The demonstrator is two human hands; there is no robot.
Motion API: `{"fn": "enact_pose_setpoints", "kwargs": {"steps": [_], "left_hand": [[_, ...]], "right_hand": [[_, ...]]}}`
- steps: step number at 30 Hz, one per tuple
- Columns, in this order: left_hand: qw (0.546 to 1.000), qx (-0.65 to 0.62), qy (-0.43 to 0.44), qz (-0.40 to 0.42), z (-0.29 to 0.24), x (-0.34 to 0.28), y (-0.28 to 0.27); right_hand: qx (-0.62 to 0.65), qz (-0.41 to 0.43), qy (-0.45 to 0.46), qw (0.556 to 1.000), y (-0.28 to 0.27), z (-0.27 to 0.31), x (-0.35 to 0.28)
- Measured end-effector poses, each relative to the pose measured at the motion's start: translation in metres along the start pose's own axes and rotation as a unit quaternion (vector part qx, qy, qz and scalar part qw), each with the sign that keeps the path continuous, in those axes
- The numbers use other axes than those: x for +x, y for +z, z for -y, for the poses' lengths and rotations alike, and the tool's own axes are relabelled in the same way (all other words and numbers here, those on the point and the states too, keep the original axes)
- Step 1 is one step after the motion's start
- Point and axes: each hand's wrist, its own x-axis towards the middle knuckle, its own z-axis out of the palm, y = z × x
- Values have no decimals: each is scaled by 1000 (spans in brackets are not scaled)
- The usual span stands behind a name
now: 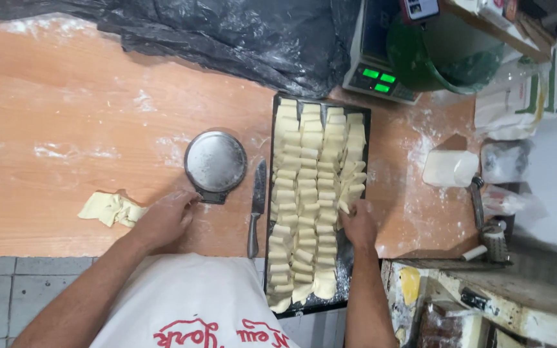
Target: Weighing and folding dough pieces into shapes on a bakery workbench.
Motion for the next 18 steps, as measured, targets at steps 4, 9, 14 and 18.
{"fn": "enact_pose_setpoints", "kwargs": {"steps": [4,9,14,18], "left_hand": [[999,-7,-37,-2,-6,-1,-5],[998,-44,-52,-2,-11,1,-7],[999,-26,-42,-17,-3,3,-1],[998,-34,-39,-46,5,-9,-6]], "right_hand": [[3,20,20,1000,-41,47,-13],[223,39,-90,970,-106,174,-45],[307,7,-311,899,-74,266,-36],[403,40,-350,845,-7,294,-27]]}}
